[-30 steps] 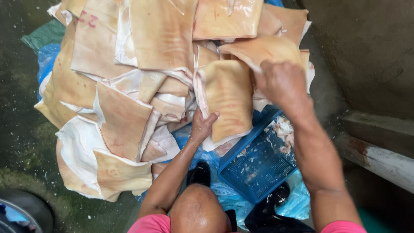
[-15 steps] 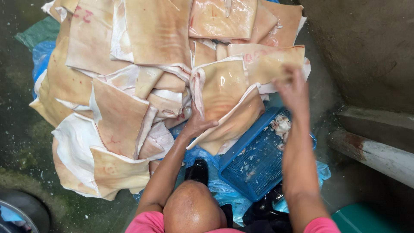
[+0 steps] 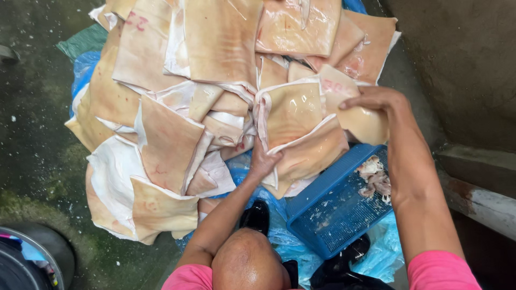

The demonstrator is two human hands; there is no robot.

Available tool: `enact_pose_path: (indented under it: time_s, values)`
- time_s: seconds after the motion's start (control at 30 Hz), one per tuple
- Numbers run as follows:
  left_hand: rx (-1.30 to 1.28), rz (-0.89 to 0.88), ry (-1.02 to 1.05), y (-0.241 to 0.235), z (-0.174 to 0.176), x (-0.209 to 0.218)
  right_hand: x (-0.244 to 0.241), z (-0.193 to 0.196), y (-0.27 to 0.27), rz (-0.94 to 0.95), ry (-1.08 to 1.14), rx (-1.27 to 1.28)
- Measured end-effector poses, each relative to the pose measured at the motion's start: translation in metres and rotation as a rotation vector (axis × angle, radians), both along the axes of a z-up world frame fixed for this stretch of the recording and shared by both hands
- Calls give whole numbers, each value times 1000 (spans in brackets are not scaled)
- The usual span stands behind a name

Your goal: The person washes large, flat pieces of animal skin by hand in a green bucket filled with water. They repeatedly pick up the skins from a pile on a blue tarp, submerge them in the bucket, and rub them together to clean them before placing them into a blue plastic basket.

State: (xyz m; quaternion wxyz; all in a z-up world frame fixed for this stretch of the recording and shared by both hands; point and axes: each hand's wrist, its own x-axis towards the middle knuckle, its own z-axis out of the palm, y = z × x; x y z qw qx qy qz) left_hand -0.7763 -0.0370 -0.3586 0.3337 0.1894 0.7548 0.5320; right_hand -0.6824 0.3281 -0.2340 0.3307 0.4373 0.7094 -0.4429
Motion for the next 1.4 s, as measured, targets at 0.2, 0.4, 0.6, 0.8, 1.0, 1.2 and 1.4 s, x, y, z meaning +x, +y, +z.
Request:
enact_pose_path:
  time_s: [0.2,0.4,0.6,0.8,1.0,1.2,1.4]
  values:
    - [268,-67,-395,-17,-12,0,53,-38,-23,-581,482,-271]
    - [325,53,-583,-51,13,21,58,-40,-44,-656,629,-106]
    - [373,96,-537,-44,-5,21,65,46,-73,-589,976,186]
    - [487,29,-577,-50,-38,20,42,116,-141,-940,1373,40]
    - [363,-111,-647,-63,-89,8,22,-4,-229,-1084,945,-208]
    - [521,89,-1096,-73,-86,-3,78,-85,-222,-445,621,600]
    - [240,-101,-666,-62,-40,1,35,-94,-94,-963,585,273]
